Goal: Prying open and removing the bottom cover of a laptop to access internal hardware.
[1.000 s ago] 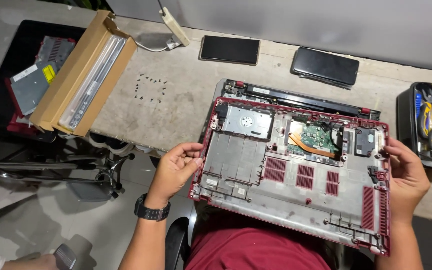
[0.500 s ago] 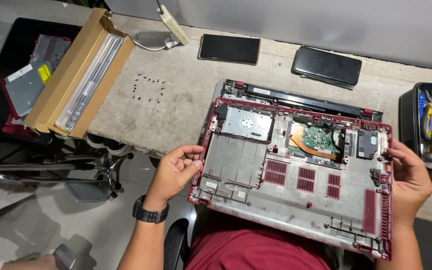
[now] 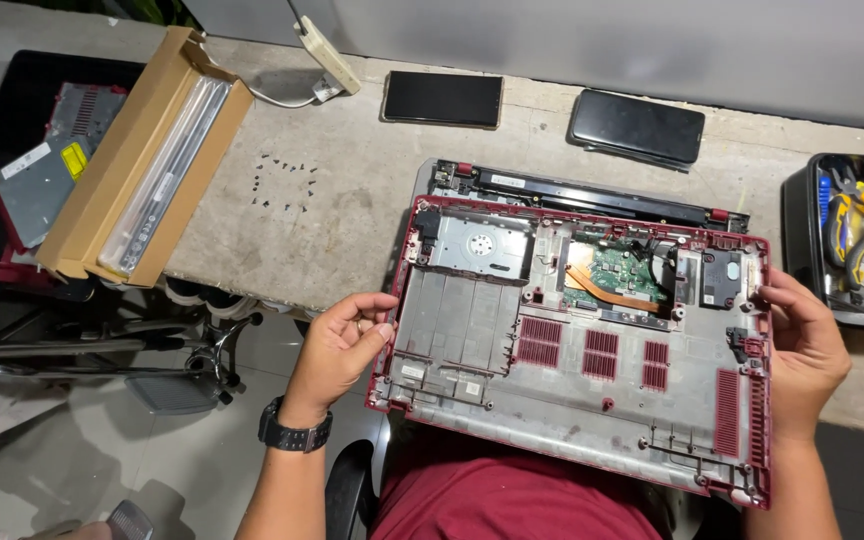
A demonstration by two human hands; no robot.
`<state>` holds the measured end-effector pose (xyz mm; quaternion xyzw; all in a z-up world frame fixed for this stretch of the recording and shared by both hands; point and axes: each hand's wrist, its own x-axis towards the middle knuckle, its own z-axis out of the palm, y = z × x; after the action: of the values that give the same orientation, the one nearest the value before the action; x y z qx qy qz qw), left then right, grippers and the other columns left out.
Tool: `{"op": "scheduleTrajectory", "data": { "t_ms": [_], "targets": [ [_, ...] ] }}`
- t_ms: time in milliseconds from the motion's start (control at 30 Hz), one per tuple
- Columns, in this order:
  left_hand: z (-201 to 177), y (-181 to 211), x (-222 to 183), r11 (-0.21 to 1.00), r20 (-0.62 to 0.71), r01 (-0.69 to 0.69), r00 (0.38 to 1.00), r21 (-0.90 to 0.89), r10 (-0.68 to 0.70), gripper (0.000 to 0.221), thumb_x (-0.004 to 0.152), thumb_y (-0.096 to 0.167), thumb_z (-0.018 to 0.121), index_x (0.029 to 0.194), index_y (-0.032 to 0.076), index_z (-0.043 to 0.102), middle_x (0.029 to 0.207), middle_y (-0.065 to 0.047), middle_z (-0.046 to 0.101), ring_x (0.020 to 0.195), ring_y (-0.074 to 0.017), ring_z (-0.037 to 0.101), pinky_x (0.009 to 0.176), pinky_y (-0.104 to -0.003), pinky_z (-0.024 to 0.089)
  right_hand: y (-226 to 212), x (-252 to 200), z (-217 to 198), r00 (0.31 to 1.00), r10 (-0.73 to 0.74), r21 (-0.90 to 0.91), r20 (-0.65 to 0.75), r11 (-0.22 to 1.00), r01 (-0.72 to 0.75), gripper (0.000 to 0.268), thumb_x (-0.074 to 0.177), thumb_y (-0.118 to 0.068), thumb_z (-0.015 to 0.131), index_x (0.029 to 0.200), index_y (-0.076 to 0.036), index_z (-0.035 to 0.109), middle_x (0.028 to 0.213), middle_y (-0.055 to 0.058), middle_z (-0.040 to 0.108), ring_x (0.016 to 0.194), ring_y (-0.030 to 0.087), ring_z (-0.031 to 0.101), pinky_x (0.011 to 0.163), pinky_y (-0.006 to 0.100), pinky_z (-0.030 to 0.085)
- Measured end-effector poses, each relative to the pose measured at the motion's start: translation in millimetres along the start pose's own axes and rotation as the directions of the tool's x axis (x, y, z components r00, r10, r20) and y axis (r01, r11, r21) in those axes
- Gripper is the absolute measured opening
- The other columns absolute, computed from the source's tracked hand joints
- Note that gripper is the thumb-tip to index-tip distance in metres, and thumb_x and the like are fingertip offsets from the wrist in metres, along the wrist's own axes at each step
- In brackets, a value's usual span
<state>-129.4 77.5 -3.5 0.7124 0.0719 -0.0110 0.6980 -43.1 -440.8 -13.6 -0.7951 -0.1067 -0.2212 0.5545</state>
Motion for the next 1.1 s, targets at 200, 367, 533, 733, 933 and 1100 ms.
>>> {"op": "scheduleTrajectory", "data": {
  "t_ms": [200, 367, 533, 733, 933, 1100],
  "targets": [
    [-1, 5, 0, 0.999, -0.043, 0.032, 0.999, -0.022, -0.033, 0.034, 0.104, -0.002, 0.076, 0.137, 0.001, 0.082, 0.111, -0.008, 0.077, 0.105, -0.0119, 0.074, 0.099, -0.027, 0.066, -8, 5, 0, 1.000, 0.015, 0.034, 0.019, 0.999, -0.016, 0.021, 0.127, 0.015, 0.057, 0.148, 0.017, 0.061, 0.166, 0.039, 0.062, 0.158, 0.042, 0.064, 0.139, 0.045, 0.055],
    [-3, 3, 3, 1.000, -0.098, 0.027, 0.995, -0.005, -0.027, 0.032, 0.105, 0.002, 0.075, 0.136, 0.002, 0.082, 0.109, -0.008, 0.081, 0.097, -0.0164, 0.080, 0.092, -0.029, 0.066, -39, 15, 5, 0.997, 0.068, 0.013, 0.033, 0.998, -0.068, 0.029, 0.120, 0.019, 0.057, 0.147, 0.015, 0.065, 0.165, 0.035, 0.064, 0.158, 0.039, 0.064, 0.139, 0.046, 0.053],
    [1, -6, 5, 0.998, -0.166, 0.007, 0.986, -0.061, -0.017, 0.034, 0.106, -0.002, 0.073, 0.139, 0.000, 0.080, 0.111, -0.008, 0.076, 0.101, -0.0186, 0.081, 0.089, -0.029, 0.066, -52, 23, 2, 0.982, 0.189, 0.019, 0.017, 0.982, -0.190, 0.029, 0.117, 0.008, 0.058, 0.144, 0.008, 0.068, 0.164, 0.027, 0.068, 0.155, 0.032, 0.066, 0.136, 0.042, 0.053],
    [27, 20, 9, 0.999, -0.252, -0.018, 0.968, -0.026, 0.011, 0.033, 0.109, 0.008, 0.072, 0.141, 0.007, 0.077, 0.065, 0.007, 0.053, 0.058, -0.0020, 0.042, 0.063, -0.020, 0.034, -44, 19, -11, 0.879, 0.462, 0.244, -0.121, 0.872, -0.425, 0.033, 0.118, -0.004, 0.064, 0.150, -0.003, 0.073, 0.143, 0.010, 0.079, 0.110, 0.011, 0.075, 0.099, 0.023, 0.064],
    [62, 56, 17, 0.967, -0.258, 0.073, 0.956, -0.244, -0.137, 0.056, 0.109, 0.009, 0.061, 0.165, 0.002, 0.057, 0.140, -0.015, 0.072, 0.119, -0.0211, 0.071, 0.100, -0.033, 0.060, -59, 19, -26, 0.930, 0.351, 0.196, -0.107, 0.925, -0.327, 0.038, 0.112, -0.002, 0.067, 0.150, 0.002, 0.068, 0.157, 0.019, 0.074, 0.144, 0.022, 0.072, 0.123, 0.030, 0.060],
    [71, 52, 21, 0.957, -0.175, 0.168, 0.962, -0.235, -0.211, 0.045, 0.113, 0.013, 0.061, 0.155, 0.000, 0.071, 0.139, -0.012, 0.081, 0.119, -0.0195, 0.076, 0.103, -0.030, 0.059, -60, 17, -37, 0.903, 0.398, 0.254, -0.161, 0.901, -0.352, 0.040, 0.112, -0.002, 0.069, 0.152, -0.001, 0.065, 0.150, 0.017, 0.076, 0.139, 0.020, 0.075, 0.123, 0.029, 0.061]
  ]
}}
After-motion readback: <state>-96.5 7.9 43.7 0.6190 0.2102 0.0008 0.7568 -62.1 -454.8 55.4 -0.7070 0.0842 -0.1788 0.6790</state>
